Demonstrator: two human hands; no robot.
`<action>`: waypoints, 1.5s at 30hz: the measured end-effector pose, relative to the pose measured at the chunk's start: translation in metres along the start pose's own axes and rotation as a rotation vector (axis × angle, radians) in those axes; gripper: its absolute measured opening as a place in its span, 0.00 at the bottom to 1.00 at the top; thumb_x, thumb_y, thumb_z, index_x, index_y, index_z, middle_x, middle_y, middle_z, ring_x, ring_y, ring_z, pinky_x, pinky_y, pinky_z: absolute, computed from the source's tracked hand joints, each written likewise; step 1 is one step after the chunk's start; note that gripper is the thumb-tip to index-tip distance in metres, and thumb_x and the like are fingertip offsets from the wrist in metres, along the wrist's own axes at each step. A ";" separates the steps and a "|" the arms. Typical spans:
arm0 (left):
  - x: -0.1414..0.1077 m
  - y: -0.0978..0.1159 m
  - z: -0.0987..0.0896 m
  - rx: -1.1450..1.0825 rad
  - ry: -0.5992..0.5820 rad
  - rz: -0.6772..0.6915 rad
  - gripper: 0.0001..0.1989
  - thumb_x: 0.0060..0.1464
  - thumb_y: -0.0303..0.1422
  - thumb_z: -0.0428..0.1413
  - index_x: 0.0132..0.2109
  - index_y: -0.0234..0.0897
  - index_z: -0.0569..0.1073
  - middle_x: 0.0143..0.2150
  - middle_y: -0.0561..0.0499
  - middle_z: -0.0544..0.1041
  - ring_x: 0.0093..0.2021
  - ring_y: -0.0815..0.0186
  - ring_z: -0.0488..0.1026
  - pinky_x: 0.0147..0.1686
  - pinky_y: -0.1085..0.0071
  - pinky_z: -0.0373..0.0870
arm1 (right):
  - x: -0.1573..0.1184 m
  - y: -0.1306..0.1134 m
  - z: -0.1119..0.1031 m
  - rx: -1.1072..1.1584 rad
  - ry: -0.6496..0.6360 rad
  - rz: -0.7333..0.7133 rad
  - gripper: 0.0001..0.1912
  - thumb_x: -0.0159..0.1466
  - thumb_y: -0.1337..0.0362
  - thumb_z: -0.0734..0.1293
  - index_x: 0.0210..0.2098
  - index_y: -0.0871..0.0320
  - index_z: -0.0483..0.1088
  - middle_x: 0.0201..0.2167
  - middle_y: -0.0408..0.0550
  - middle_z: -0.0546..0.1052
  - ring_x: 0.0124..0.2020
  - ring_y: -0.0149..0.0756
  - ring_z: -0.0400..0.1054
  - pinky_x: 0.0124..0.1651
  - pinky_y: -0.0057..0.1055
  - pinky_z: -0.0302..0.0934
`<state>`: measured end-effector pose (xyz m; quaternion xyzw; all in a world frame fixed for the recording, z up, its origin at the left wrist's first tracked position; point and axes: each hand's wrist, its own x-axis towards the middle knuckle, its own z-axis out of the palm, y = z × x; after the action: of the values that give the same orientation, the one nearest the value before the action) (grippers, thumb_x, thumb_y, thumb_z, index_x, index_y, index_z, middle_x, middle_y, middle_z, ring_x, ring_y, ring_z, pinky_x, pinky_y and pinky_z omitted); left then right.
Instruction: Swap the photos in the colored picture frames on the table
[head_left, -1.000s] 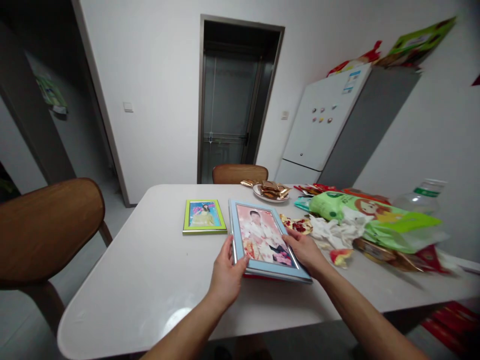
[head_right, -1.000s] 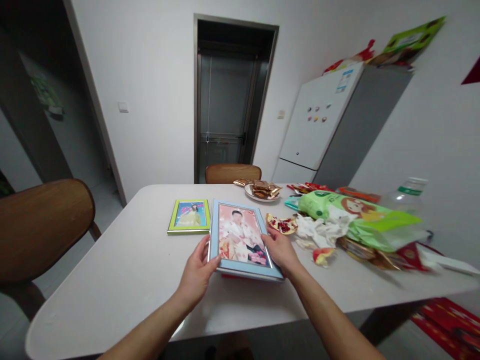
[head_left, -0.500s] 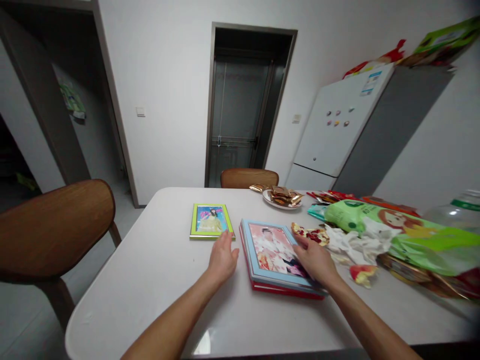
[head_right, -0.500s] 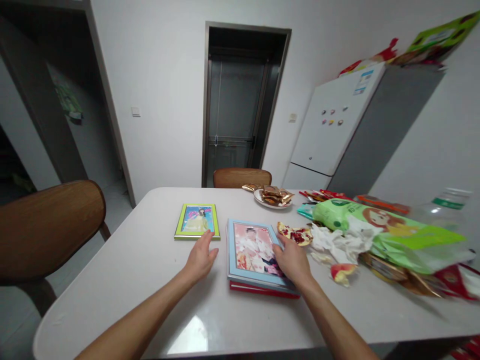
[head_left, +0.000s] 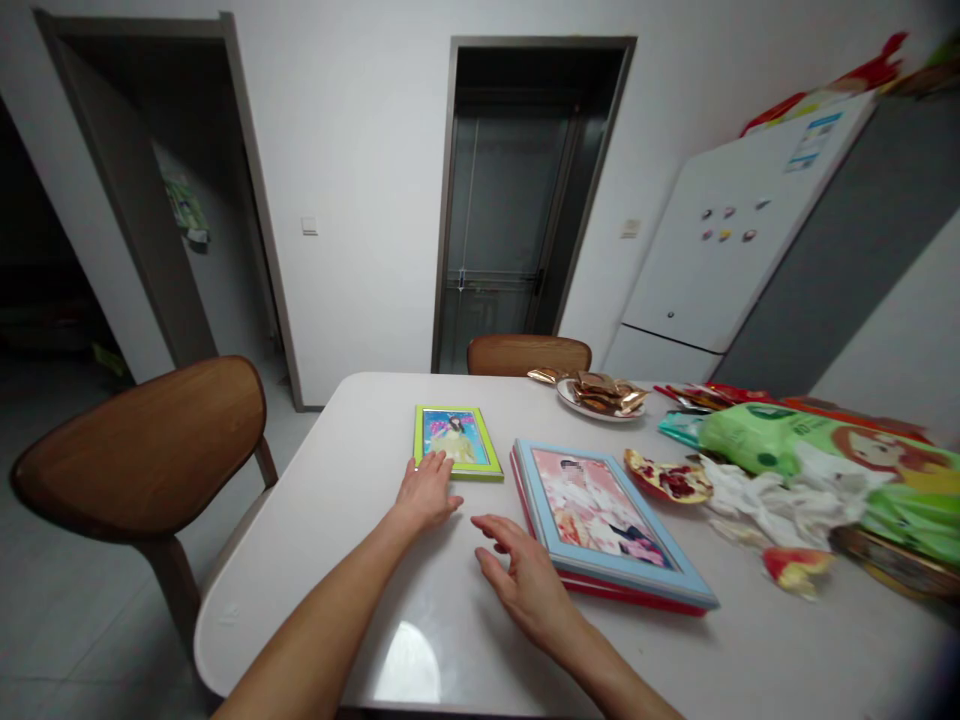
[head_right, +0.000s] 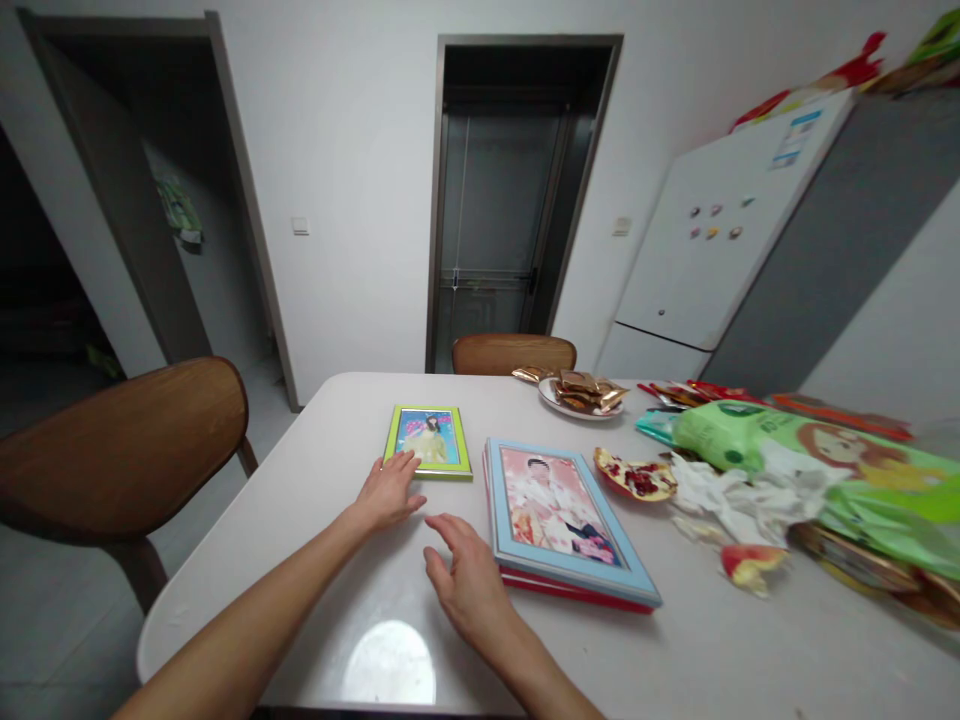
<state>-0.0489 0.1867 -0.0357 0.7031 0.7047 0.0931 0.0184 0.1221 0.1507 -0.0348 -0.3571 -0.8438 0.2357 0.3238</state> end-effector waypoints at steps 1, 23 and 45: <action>0.003 0.000 0.000 0.000 -0.006 0.002 0.30 0.47 0.42 0.49 0.56 0.36 0.52 0.60 0.44 0.53 0.60 0.58 0.46 0.55 0.56 0.43 | 0.000 0.001 0.003 -0.003 0.007 0.004 0.18 0.54 0.66 0.57 0.44 0.59 0.66 0.43 0.53 0.70 0.44 0.39 0.64 0.45 0.39 0.61; -0.163 0.043 0.007 -0.209 0.039 0.071 0.36 0.25 0.39 0.65 0.45 0.33 0.63 0.50 0.39 0.64 0.50 0.48 0.60 0.51 0.49 0.53 | -0.018 0.022 0.025 0.211 0.152 0.258 0.27 0.56 0.59 0.58 0.54 0.61 0.55 0.53 0.54 0.62 0.53 0.40 0.56 0.54 0.40 0.51; -0.167 0.014 -0.027 -1.136 0.456 -0.422 0.32 0.43 0.33 0.52 0.55 0.36 0.48 0.49 0.45 0.68 0.46 0.61 0.69 0.45 0.66 0.66 | -0.009 -0.027 0.037 0.071 -0.067 -0.014 0.20 0.53 0.66 0.61 0.46 0.59 0.65 0.50 0.54 0.64 0.52 0.41 0.56 0.54 0.42 0.51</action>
<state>-0.0378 0.0173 -0.0249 0.3928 0.6548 0.5930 0.2554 0.0881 0.1204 -0.0467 -0.3317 -0.8477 0.2749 0.3096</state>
